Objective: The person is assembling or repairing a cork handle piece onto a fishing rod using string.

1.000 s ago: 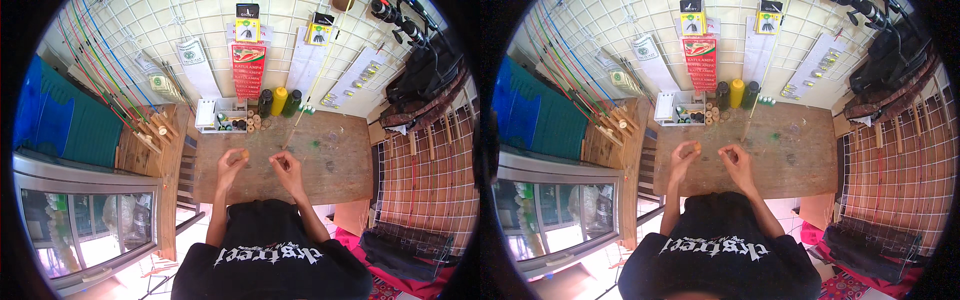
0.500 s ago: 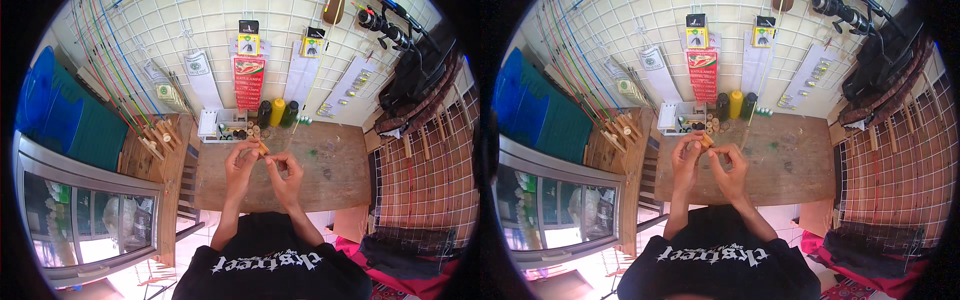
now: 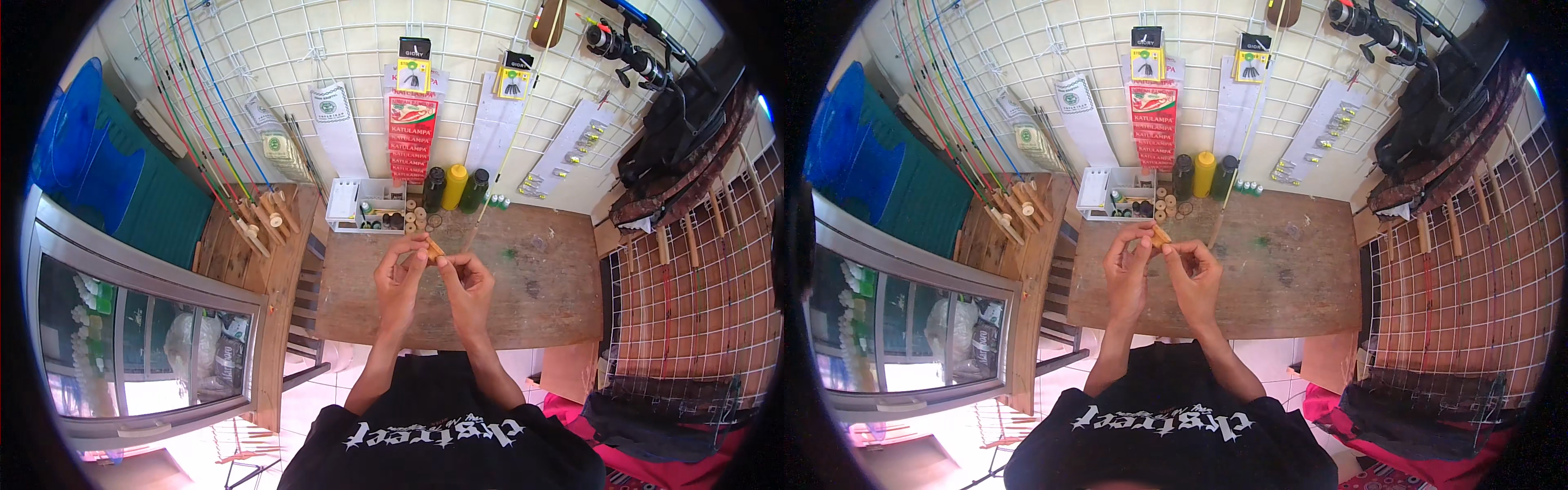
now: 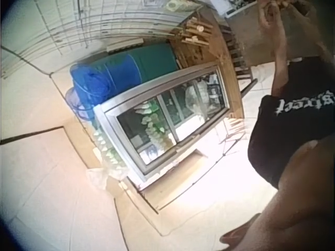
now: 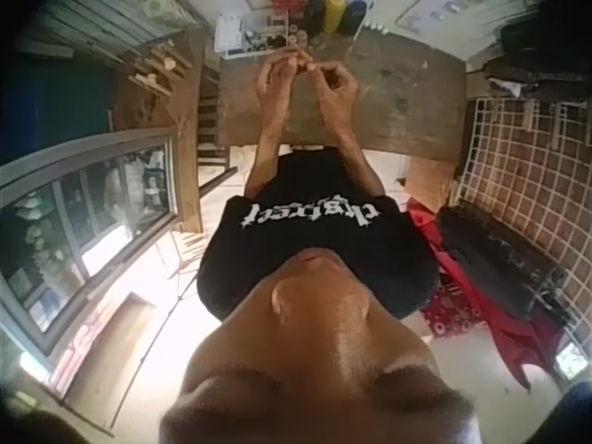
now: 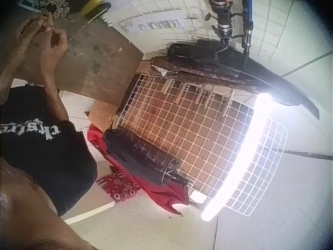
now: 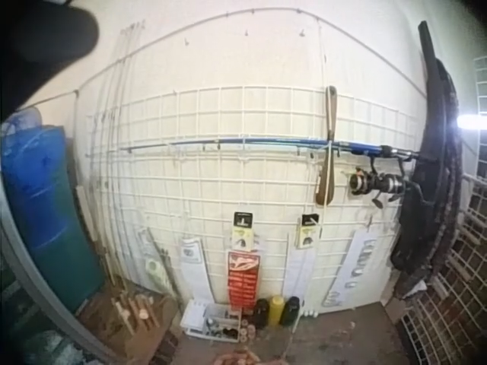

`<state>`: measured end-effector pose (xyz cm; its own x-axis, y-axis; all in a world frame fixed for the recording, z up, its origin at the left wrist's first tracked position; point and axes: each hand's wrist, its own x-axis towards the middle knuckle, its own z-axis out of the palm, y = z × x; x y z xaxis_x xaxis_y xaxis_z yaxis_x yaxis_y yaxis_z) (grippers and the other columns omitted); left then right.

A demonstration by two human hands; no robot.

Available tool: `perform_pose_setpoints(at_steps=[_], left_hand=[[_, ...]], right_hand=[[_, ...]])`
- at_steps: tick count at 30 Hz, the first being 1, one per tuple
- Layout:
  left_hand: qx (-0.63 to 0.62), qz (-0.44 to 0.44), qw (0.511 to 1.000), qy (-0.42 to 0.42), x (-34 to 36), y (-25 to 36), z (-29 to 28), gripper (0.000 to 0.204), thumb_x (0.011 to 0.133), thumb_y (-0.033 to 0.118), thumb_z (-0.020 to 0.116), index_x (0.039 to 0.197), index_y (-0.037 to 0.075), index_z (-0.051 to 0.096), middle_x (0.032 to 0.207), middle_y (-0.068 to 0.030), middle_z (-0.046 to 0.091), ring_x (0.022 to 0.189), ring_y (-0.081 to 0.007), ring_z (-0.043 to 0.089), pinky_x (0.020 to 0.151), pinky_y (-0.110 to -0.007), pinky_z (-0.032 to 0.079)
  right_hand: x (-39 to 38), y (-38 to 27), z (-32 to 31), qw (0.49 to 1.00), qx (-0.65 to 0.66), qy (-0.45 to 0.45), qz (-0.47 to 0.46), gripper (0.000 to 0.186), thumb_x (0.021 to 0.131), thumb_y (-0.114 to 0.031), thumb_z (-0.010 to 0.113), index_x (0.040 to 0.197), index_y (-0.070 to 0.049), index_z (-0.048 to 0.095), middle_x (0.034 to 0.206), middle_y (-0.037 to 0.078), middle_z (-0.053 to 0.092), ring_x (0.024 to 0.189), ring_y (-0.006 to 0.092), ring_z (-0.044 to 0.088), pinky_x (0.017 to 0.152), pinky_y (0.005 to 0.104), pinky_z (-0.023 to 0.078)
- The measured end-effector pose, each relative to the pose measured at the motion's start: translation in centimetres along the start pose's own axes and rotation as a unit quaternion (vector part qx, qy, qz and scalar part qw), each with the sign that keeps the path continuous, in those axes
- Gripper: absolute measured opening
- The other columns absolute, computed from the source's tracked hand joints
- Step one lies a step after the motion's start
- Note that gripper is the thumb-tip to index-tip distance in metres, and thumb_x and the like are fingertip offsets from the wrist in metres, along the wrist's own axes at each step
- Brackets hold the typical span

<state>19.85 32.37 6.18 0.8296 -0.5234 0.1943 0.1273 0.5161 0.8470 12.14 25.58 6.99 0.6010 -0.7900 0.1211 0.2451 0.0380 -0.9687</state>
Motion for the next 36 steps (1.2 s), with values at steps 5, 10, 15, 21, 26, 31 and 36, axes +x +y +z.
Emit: perform_pose_setpoints(at_steps=[5, 10, 15, 21, 26, 31, 36], left_hand=[[0.011, -0.001, 1.000, 0.020, -0.4, -0.2, 0.5, 0.010, 0.089, 0.005, 0.058, 0.098, 0.000, 0.058, 0.114, -0.0110, 0.055, 0.100, -0.0144, 0.056, 0.086, -0.027, 0.046], [0.019, -0.004, 0.999, 0.031, -0.7, 0.1, 1.0, 0.010, 0.088, 0.004, 0.058, 0.098, 0.000, 0.057, 0.113, -0.0102, 0.055, 0.095, -0.0128, 0.057, 0.084, -0.025, 0.046], [0.031, -0.001, 0.997, 0.075, -1.0, 0.4, 1.7, 0.012, 0.089, 0.003, 0.057, 0.101, -0.001, 0.058, 0.108, -0.0086, 0.058, 0.090, -0.0102, 0.058, 0.079, -0.023, 0.047], [0.077, 0.000, 0.991, 0.105, -1.6, 0.4, 2.0, 0.016, 0.089, 0.004, 0.056, 0.103, -0.002, 0.061, 0.103, -0.0089, 0.062, 0.093, -0.0101, 0.056, 0.081, -0.023, 0.045], [0.117, 0.036, 0.988, 0.092, -1.5, 0.6, 1.4, 0.013, 0.089, 0.003, 0.055, 0.099, -0.001, 0.062, 0.091, -0.0059, 0.061, 0.084, -0.0094, 0.056, 0.072, -0.023, 0.046], [0.043, -0.060, 0.997, 0.004, -1.6, 1.1, 0.4, 0.021, 0.087, 0.001, 0.057, 0.108, -0.002, 0.056, 0.097, -0.0042, 0.049, 0.076, -0.0085, 0.057, 0.062, -0.020, 0.046], [0.071, -0.055, 0.995, -0.034, -2.3, 2.1, 0.8, 0.034, 0.086, 0.001, 0.058, 0.118, 0.000, 0.047, 0.097, -0.0042, 0.049, 0.075, -0.0091, 0.057, 0.060, -0.019, 0.045]], right_hand=[[-0.4, 0.2, -0.4, 1.000, -0.002, 0.006, 0.015, 0.006, 0.087, -0.007, 0.063, 0.085, -0.001, 0.061, 0.079, -0.001, 0.061, 0.070, 0.0021, 0.051, 0.062, 0.0172, 0.038], [-0.7, 0.3, -0.4, 1.000, 0.003, 0.010, 0.016, 0.007, 0.086, -0.007, 0.063, 0.084, -0.001, 0.060, 0.080, 0.000, 0.062, 0.072, 0.0026, 0.053, 0.064, 0.0175, 0.040], [-1.3, 0.8, -0.2, 1.000, -0.025, 0.008, 0.014, 0.008, 0.087, -0.007, 0.063, 0.084, -0.001, 0.059, 0.079, -0.001, 0.061, 0.072, 0.0025, 0.053, 0.064, 0.0176, 0.040], [-1.6, 0.9, -0.3, 0.998, -0.054, -0.027, 0.014, 0.006, 0.087, -0.007, 0.062, 0.088, -0.002, 0.060, 0.079, -0.002, 0.061, 0.071, 0.0020, 0.052, 0.065, 0.0171, 0.040], [-1.4, 1.6, -1.7, 0.996, -0.012, -0.085, 0.029, 0.006, 0.086, -0.008, 0.063, 0.087, -0.002, 0.063, 0.066, -0.008, 0.052, 0.056, -0.0015, 0.035, 0.048, 0.0180, 0.026], [0.5, 2.8, -5.9, 0.969, -0.108, -0.209, 0.078, 0.009, 0.088, -0.009, 0.062, 0.091, 0.000, 0.060, 0.071, -0.004, 0.055, 0.063, 0.0017, 0.045, 0.055, 0.0190, 0.035], [2.7, -0.9, -6.5, 0.911, -0.278, -0.305, -0.003, 0.011, 0.086, -0.011, 0.064, 0.084, -0.001, 0.061, 0.065, -0.005, 0.049, 0.059, 0.0012, 0.037, 0.050, 0.0206, 0.029]])
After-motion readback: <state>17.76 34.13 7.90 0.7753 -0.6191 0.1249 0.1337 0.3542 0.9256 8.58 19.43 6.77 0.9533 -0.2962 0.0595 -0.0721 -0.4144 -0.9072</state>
